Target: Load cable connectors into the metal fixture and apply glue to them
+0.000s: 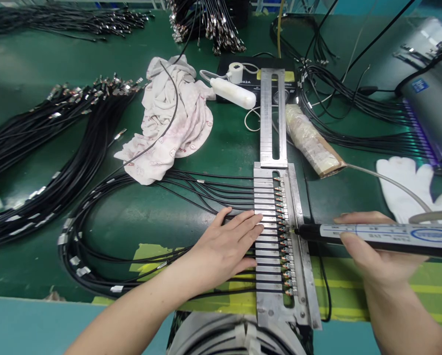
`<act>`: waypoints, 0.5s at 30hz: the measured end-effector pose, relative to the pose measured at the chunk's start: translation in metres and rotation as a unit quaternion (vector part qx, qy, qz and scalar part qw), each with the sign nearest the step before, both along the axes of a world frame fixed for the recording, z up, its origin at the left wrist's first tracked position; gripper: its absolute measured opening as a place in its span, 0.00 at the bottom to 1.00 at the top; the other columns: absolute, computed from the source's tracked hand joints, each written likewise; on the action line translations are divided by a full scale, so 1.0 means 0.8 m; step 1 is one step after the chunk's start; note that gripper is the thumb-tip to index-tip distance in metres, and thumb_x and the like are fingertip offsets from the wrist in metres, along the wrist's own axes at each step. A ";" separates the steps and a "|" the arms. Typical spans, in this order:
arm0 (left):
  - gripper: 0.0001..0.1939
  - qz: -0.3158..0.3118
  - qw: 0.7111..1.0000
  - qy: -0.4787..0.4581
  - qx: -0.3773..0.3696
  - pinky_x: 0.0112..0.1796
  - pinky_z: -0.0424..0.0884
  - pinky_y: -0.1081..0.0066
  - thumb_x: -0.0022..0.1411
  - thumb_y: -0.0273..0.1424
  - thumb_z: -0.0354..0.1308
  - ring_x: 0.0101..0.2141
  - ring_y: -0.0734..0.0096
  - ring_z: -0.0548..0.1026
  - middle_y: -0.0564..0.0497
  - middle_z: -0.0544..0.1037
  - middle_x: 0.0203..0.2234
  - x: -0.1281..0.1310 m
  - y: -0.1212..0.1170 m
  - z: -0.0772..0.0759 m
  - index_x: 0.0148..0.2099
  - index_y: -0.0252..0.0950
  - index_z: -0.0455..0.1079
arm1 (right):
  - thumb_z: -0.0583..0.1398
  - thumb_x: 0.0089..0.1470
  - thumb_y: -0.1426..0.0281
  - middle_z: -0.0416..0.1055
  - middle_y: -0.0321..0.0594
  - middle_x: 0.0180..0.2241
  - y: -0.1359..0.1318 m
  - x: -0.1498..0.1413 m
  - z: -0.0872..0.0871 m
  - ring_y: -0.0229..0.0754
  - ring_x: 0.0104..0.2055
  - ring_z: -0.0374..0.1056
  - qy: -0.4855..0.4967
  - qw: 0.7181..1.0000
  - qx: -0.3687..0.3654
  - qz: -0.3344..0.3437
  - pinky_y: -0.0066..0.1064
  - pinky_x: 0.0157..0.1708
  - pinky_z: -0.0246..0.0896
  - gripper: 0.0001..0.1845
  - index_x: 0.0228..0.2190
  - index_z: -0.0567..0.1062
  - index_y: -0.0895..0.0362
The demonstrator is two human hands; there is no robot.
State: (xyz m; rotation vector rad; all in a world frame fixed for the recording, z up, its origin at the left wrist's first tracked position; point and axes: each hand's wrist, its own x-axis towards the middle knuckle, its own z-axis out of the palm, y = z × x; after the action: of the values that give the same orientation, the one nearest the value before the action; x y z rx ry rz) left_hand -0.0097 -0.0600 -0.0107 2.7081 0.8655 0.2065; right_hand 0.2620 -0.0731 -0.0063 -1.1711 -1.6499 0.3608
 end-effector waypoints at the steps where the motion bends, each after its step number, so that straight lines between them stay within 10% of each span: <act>1: 0.26 0.000 1.000 0.000 0.000 0.57 0.51 0.51 0.64 0.41 0.51 0.59 0.57 0.58 0.40 0.61 0.59 0.000 0.000 0.000 0.58 0.30 0.59 | 0.65 0.43 0.77 0.74 0.33 0.27 0.000 0.000 0.000 0.39 0.22 0.68 -0.002 1.000 0.003 0.000 0.29 0.16 0.65 0.14 0.33 0.75 0.50; 15: 0.25 -0.001 1.000 -0.001 0.006 0.57 0.50 0.51 0.64 0.41 0.51 0.59 0.58 0.57 0.41 0.62 0.59 0.000 0.000 -0.002 0.58 0.30 0.59 | 0.65 0.42 0.76 0.74 0.33 0.27 0.001 0.000 -0.001 0.40 0.22 0.69 0.010 1.000 0.018 -0.016 0.31 0.16 0.66 0.14 0.32 0.76 0.49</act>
State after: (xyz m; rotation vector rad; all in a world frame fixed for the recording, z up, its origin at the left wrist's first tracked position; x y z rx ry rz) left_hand -0.0098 -0.0599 -0.0119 2.7185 0.8624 0.2150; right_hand 0.2618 -0.0722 -0.0071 -1.1626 -1.6122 0.3208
